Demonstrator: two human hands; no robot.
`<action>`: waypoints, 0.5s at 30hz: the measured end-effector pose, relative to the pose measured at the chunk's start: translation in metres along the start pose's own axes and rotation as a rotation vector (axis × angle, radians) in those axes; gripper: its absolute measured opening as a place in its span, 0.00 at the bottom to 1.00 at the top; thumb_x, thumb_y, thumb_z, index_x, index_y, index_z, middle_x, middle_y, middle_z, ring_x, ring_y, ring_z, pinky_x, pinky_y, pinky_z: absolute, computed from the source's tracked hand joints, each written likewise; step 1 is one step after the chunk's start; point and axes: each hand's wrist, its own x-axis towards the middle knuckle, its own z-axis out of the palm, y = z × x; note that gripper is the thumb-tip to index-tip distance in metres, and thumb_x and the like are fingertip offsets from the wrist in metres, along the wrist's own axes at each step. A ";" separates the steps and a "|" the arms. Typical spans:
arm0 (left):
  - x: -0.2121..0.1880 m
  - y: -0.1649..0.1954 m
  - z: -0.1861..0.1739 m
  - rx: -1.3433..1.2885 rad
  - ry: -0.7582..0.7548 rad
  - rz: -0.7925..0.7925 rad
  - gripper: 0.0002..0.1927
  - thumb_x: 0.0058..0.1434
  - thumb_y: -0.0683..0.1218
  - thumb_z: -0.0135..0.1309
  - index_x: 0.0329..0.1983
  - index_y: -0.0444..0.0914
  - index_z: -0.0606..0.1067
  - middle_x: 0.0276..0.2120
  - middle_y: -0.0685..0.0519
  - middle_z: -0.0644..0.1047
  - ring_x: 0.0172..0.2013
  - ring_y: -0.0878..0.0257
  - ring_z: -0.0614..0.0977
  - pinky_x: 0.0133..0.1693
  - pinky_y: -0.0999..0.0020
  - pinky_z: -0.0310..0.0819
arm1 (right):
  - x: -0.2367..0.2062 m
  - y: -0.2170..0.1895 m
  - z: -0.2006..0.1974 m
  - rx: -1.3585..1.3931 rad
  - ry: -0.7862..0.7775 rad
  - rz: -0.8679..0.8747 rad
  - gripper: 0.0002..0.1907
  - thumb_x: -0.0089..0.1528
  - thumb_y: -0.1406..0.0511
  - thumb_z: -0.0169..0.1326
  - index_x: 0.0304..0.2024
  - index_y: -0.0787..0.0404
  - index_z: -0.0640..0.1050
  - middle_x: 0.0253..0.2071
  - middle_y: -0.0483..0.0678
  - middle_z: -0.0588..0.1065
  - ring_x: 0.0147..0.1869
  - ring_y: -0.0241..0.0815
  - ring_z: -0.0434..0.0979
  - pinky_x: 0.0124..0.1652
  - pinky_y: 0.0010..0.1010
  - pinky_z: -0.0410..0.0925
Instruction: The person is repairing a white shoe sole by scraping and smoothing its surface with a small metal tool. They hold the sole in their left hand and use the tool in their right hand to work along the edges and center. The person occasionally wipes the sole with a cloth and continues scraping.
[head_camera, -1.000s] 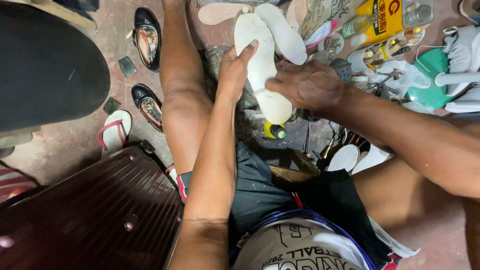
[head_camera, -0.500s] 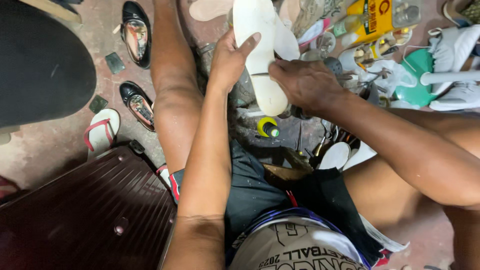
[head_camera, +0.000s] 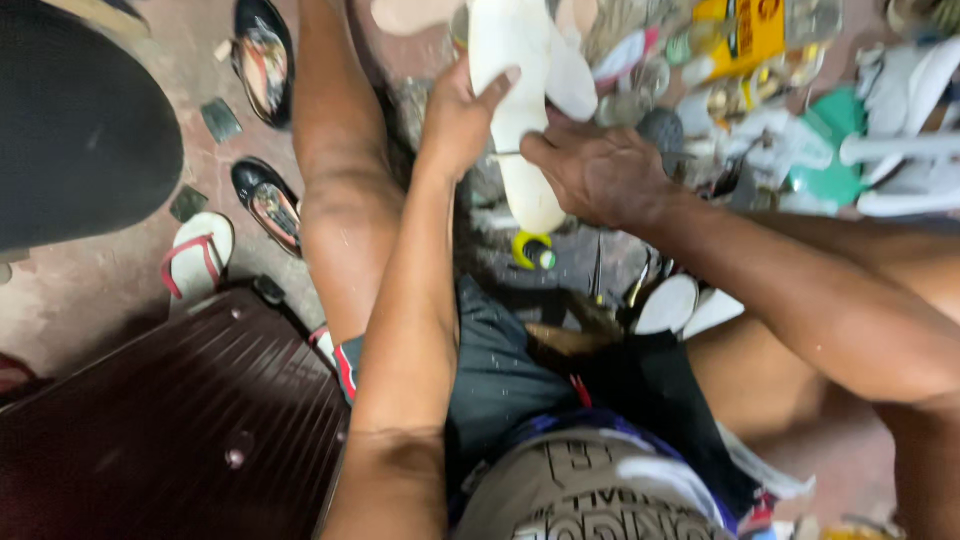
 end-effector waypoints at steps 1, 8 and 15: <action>-0.001 0.001 0.000 0.051 0.014 -0.022 0.13 0.68 0.41 0.58 0.54 0.32 0.77 0.46 0.50 0.84 0.44 0.66 0.83 0.49 0.67 0.80 | -0.001 0.000 -0.001 0.010 0.005 -0.019 0.10 0.66 0.62 0.53 0.47 0.57 0.72 0.39 0.49 0.78 0.44 0.51 0.82 0.36 0.44 0.75; -0.004 0.002 -0.003 0.054 0.044 -0.066 0.14 0.68 0.42 0.58 0.55 0.32 0.77 0.45 0.50 0.84 0.43 0.67 0.82 0.47 0.68 0.79 | 0.003 -0.002 -0.006 0.010 -0.085 0.011 0.10 0.65 0.63 0.51 0.48 0.56 0.74 0.37 0.50 0.78 0.35 0.51 0.81 0.32 0.45 0.73; -0.005 0.002 -0.004 0.030 0.034 -0.016 0.16 0.67 0.43 0.58 0.56 0.32 0.76 0.47 0.51 0.82 0.45 0.67 0.81 0.49 0.69 0.78 | -0.005 -0.001 0.003 -0.004 0.004 -0.023 0.08 0.67 0.63 0.51 0.49 0.54 0.74 0.35 0.46 0.78 0.33 0.49 0.81 0.31 0.43 0.73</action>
